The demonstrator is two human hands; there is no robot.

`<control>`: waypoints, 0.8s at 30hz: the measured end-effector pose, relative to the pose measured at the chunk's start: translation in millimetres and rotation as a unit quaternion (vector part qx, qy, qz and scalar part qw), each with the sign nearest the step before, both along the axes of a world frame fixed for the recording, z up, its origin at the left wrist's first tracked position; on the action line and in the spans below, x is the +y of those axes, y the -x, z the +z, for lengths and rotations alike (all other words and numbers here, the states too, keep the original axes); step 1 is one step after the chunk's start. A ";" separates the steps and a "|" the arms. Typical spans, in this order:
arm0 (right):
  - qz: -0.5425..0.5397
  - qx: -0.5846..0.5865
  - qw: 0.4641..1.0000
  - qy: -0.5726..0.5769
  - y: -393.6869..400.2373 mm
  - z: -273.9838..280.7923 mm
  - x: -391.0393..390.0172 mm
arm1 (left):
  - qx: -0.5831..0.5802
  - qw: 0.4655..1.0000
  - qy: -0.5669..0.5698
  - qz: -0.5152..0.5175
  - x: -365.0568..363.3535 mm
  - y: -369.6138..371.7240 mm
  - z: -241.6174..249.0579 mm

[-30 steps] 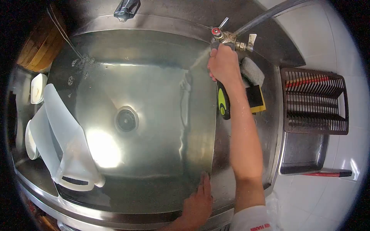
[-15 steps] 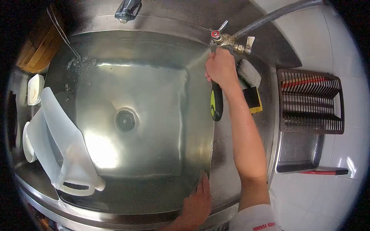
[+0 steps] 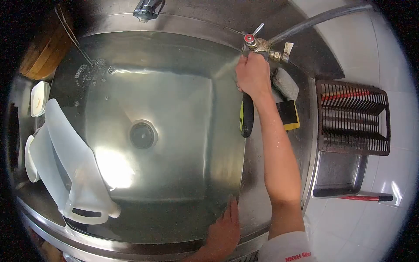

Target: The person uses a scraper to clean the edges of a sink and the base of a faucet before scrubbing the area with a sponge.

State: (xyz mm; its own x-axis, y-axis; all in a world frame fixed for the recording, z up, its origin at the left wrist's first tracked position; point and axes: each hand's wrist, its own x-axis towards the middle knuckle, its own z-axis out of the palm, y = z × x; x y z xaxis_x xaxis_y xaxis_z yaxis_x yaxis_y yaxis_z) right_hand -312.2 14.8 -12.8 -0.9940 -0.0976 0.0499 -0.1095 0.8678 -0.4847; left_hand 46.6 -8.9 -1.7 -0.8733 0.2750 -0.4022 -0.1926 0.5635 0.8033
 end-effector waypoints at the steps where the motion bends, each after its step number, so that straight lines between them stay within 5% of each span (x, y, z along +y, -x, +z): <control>1: 0.004 0.002 1.000 -0.004 2.2 -1.8 3.8 | 0.007 1.000 0.009 -0.007 -1.4 1.6 1.0; 8: 0.003 -0.011 1.000 -0.007 5.8 -2.9 2.6 | -0.032 0.999 -0.010 -0.024 0.4 0.5 -0.3; 11: -0.022 -0.006 1.000 -0.013 7.1 0.3 -7.4 | 0.013 0.997 -0.050 0.049 9.2 -11.8 -9.2; 14: 0.029 0.075 0.994 -0.074 31.7 -18.8 -12.1 | -0.053 0.998 -0.009 -0.033 12.1 -10.1 -7.9; 20: -0.079 -0.038 0.988 0.128 -4.7 -8.1 -11.5 | -0.001 0.999 -0.040 0.037 12.4 -12.4 -14.2; 24: -0.101 -0.069 0.966 0.230 -10.6 -9.8 -10.5 | -0.067 0.996 -0.054 -0.013 -2.1 0.3 -0.7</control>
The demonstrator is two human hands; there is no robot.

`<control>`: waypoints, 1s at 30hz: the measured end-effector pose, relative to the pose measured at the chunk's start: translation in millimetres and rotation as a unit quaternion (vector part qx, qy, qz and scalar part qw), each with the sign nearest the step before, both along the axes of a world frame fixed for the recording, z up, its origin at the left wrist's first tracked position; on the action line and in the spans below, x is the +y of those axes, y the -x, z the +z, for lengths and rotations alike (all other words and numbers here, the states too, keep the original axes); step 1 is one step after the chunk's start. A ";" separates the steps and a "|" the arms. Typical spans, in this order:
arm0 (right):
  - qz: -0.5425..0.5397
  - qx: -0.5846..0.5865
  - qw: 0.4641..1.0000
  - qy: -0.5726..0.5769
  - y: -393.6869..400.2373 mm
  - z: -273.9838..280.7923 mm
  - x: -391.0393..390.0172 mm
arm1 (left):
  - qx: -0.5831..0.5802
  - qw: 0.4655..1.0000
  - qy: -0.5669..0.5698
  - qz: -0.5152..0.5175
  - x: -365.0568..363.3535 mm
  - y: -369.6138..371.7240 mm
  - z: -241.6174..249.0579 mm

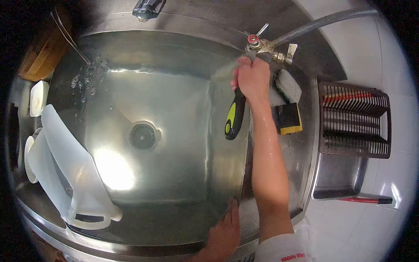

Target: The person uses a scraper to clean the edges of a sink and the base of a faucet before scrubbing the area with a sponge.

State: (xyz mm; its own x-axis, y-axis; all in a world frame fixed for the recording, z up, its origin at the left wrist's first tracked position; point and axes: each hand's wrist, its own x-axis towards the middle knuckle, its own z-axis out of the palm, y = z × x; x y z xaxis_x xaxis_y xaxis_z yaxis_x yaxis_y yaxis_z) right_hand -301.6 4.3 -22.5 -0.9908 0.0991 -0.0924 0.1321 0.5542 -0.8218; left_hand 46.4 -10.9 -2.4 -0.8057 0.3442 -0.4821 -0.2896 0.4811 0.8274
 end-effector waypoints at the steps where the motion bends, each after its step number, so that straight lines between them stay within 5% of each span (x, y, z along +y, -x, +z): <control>1: -0.003 0.006 1.000 0.009 0.0 -1.8 -1.5 | 0.003 1.000 0.004 0.000 -3.9 3.7 3.1; 14: 0.015 0.072 0.997 0.022 -2.8 -6.0 -5.7 | -0.016 0.999 0.016 -0.031 -5.3 6.6 7.2; 17: 0.026 0.096 0.991 0.091 -3.0 -9.7 -2.4 | 0.043 0.996 -0.010 0.072 15.7 -12.4 -12.4; 23: -0.001 0.167 0.973 0.157 -4.0 -14.9 -2.6 | -0.056 0.997 -0.018 -0.041 -1.0 6.7 1.5; 30: -0.009 0.167 0.973 0.160 -1.1 -9.6 -0.6 | -0.037 0.999 0.012 -0.034 3.6 -1.5 0.2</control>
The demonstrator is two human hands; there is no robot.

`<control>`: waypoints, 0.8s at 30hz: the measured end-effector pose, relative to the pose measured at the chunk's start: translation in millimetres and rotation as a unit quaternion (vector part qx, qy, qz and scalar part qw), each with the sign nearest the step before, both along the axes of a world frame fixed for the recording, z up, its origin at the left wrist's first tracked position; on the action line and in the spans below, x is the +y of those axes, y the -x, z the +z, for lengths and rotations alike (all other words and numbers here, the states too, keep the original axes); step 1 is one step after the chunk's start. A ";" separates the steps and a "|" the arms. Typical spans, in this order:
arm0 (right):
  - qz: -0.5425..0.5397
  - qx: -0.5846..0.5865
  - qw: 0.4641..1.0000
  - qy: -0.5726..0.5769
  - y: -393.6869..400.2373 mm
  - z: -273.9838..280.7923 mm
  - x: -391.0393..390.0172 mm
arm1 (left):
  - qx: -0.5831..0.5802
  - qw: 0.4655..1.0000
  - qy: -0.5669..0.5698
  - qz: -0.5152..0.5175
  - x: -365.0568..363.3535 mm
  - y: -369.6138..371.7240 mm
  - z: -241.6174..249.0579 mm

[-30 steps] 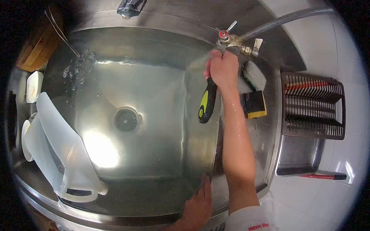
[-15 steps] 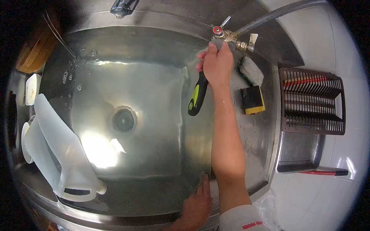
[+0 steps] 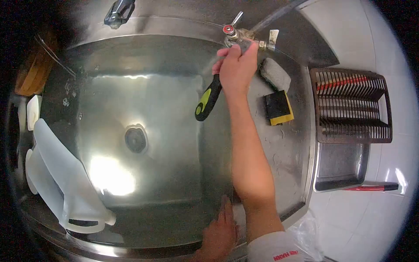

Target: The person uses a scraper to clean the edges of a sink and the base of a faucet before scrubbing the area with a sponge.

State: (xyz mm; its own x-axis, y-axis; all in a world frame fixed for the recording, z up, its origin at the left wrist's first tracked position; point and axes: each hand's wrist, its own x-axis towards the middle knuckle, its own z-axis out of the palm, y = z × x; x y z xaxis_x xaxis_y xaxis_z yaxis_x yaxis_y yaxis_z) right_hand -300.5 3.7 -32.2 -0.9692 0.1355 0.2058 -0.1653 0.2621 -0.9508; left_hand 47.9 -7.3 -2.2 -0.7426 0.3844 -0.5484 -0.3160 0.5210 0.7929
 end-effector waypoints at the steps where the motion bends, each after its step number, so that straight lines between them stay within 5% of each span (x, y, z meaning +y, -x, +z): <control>1: 0.001 -0.004 1.000 0.011 0.9 -0.8 0.7 | 0.010 1.000 0.006 -0.004 -0.4 -0.3 0.7; 5: -0.004 -0.049 0.996 0.078 0.2 2.9 0.2 | -0.043 0.999 -0.004 -0.016 -4.3 10.5 8.5; 8: 0.011 -0.080 0.978 0.194 -1.6 5.3 12.4 | 0.029 0.999 -0.021 0.016 -5.4 8.0 1.2; 14: 0.081 -0.067 0.947 0.302 -23.8 4.8 29.6 | -0.019 0.997 0.065 -0.040 -5.1 32.1 11.8; 17: 0.076 -0.051 0.970 0.224 -20.1 7.4 26.5 | 0.072 0.992 0.099 -0.005 -9.3 36.9 3.1; 20: 0.069 -0.061 0.976 0.196 -21.9 8.6 23.3 | 0.114 0.990 -0.002 0.087 -23.9 33.8 -30.3; 24: 0.044 -0.072 0.969 0.233 -14.0 6.2 26.0 | 0.119 0.978 0.116 0.129 -50.9 83.7 -8.4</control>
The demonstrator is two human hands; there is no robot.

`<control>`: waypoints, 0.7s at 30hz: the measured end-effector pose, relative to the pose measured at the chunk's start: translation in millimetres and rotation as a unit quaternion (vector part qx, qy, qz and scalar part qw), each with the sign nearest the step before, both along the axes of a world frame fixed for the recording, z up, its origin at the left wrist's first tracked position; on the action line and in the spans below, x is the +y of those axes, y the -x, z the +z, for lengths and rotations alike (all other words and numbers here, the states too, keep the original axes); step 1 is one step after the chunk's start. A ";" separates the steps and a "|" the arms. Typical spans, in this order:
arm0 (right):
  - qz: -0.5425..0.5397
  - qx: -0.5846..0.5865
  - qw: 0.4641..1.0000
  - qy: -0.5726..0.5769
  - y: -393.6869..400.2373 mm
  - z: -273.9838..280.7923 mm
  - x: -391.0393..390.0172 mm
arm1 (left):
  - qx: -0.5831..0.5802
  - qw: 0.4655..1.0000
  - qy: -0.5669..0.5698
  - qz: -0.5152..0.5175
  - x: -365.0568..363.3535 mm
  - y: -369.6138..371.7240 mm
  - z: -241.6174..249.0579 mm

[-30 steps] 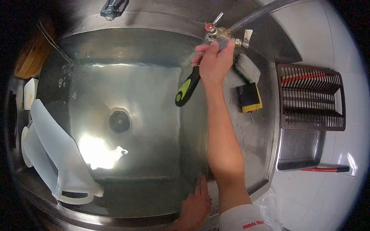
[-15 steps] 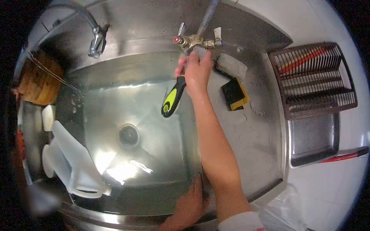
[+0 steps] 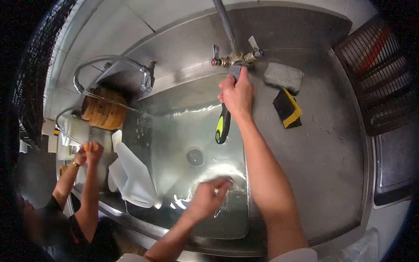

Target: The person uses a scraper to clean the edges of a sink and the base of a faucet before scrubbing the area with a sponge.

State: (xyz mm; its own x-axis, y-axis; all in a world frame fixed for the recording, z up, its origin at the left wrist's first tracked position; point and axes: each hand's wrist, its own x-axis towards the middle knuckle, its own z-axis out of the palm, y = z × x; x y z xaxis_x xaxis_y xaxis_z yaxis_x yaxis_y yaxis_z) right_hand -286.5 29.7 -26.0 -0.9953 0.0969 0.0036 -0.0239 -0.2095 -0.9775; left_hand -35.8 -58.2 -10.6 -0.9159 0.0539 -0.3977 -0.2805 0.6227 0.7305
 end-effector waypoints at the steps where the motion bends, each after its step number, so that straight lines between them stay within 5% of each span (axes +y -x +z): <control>1: -0.005 -0.004 1.000 0.004 0.0 0.3 -0.4 | 0.018 0.999 0.031 0.012 -10.5 12.6 -4.9; 2: -0.012 -0.009 1.000 0.008 -0.9 2.0 0.3 | 0.035 0.997 0.061 0.022 -25.1 25.3 -17.4; 4: -0.008 -0.009 1.000 0.009 -2.6 8.2 0.5 | 0.078 0.992 -0.049 0.089 -60.9 54.1 -62.1; 8: -0.013 -0.011 1.000 0.016 1.4 3.1 -1.1 | 0.033 0.950 -0.185 0.248 -63.8 148.8 -37.5; 14: -0.030 -0.028 0.999 0.032 4.3 6.3 2.8 | 0.259 0.951 -0.166 0.038 -29.2 286.6 6.8; 21: -0.010 -0.013 0.999 0.028 5.5 3.9 2.7 | 0.304 0.948 0.013 0.098 -13.5 301.3 11.3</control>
